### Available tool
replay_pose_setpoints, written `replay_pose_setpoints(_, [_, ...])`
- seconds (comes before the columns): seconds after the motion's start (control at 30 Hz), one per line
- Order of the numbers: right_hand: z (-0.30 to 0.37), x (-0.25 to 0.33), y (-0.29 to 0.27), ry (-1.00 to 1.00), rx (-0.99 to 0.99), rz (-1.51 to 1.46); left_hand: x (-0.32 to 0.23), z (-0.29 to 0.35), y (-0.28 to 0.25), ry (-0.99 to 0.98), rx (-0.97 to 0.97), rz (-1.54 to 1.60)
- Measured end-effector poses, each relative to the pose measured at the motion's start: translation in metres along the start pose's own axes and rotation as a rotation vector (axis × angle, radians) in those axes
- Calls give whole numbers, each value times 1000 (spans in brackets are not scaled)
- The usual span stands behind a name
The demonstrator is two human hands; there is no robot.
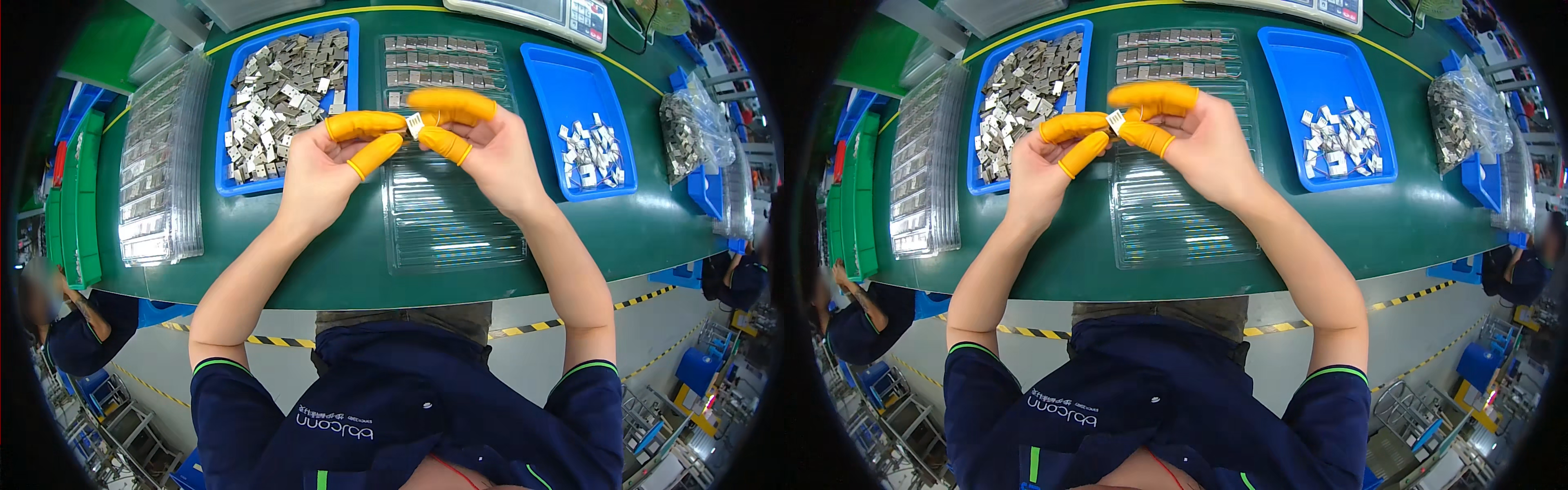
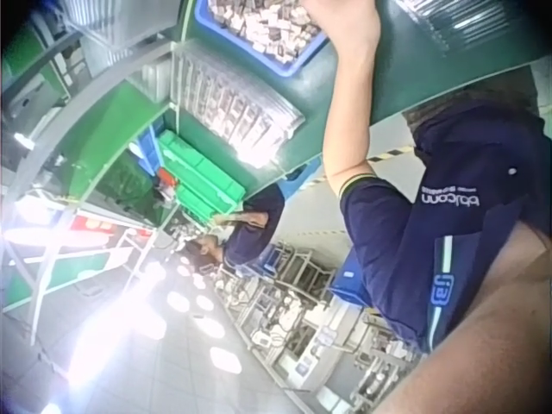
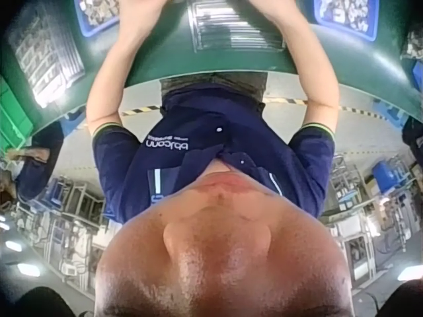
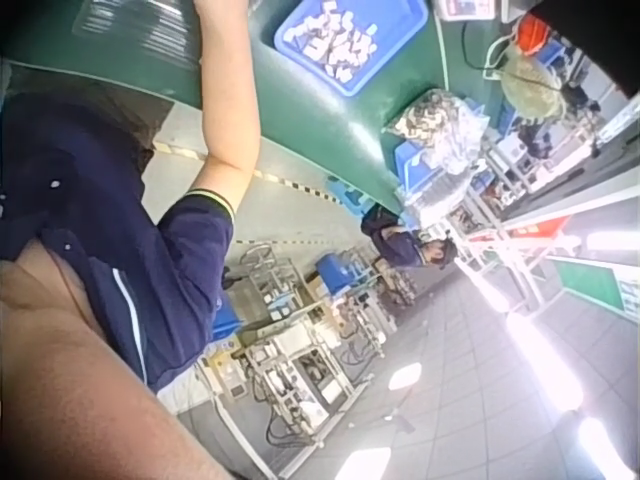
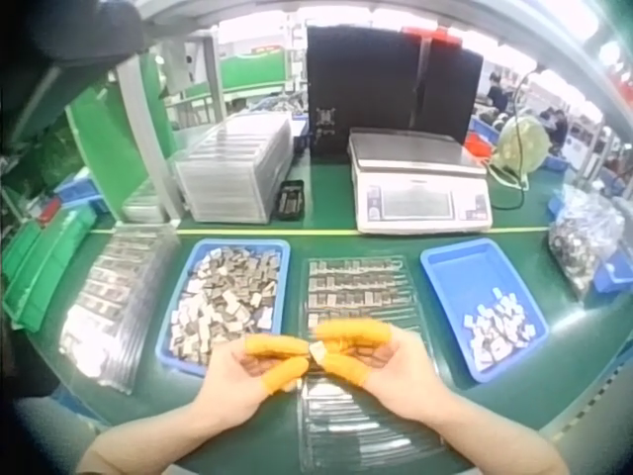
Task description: The person assembles small metal contacts and plastic housings by hand, inserting the metal contacts into the plastic housings at an electronics factory workbench.
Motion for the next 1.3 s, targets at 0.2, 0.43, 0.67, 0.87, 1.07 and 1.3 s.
replay_pose_setpoints(0.2, [2, -10, 3, 11, -51, 73, -2, 1, 2, -26, -75, 0])
replay_pose_setpoints(0.43, [7, -8, 7, -262, -28, 350, -4, 0, 5, -31, -129, 7])
replay_pose_setpoints(0.67, [2, -12, 0, -414, -204, 453, 0, 1, 7, -2, -117, 29])
replay_pose_setpoints(0.87, [0, -15, -6, -174, -204, 200, -1, 2, 7, -15, -97, -9])
replay_pose_setpoints(1.07, [1, -4, -9, -337, -138, 550, -2, 4, 8, -31, -105, -30])
replay_pose_setpoints(1.3, [4, -4, -8, -329, -158, 525, -1, 5, 9, -1, -111, -33])
Point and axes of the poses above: each hand's wrist, its own z-axis away from the middle knuckle, its own y-axis out of the palm, x = y × z, the point moved 1 cm from there along -z, towards the middle knuckle, and after that the axes turned 1 degree about y, right-handed, at the moved point
